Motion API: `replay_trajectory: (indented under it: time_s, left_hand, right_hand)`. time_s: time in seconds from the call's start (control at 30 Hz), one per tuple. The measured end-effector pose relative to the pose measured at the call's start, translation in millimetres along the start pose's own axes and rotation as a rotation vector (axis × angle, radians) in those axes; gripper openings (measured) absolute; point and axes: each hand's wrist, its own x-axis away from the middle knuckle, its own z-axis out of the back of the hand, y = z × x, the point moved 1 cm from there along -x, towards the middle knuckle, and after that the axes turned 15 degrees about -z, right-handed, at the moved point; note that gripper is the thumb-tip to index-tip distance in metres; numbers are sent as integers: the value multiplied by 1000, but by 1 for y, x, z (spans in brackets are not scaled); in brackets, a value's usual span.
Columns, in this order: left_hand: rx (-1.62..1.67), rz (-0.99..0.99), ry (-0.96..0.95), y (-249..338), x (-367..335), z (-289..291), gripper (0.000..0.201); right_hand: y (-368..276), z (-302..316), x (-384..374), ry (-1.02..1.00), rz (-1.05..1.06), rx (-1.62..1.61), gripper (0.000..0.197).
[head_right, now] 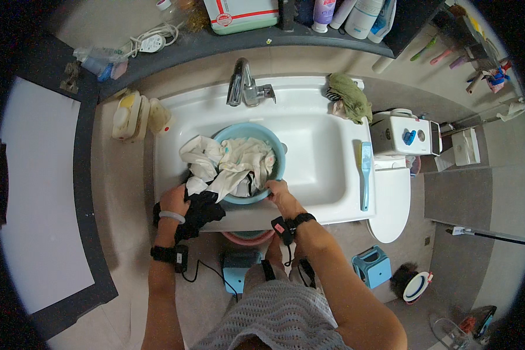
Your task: The person scrubs a white garment with black stripes using a blue brush in a bathroom sink, then rinses it and places it in a basin. They also rinse a small patterned cloth and a green cloth under running water, wringing each before setting them aside.
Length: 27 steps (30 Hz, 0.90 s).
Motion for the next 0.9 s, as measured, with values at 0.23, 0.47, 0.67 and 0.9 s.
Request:
replay_trajectory:
  time_s: [0.23, 0.47, 0.67, 0.9]
  left_hand:
    - [189, 5, 299, -9, 28, 40, 30]
    - [223, -129, 571, 5, 42, 95, 40]
    - [24, -276, 765, 31, 45, 138, 53]
    - [-5, -469, 931, 108, 29, 173, 41]
  right_hand:
    - [7, 12, 8, 40, -29, -71, 15]
    - [14, 40, 43, 29, 16, -152, 7]
    - [19, 72, 79, -33, 71, -221, 5]
    - [41, 146, 122, -102, 158, -439, 8]
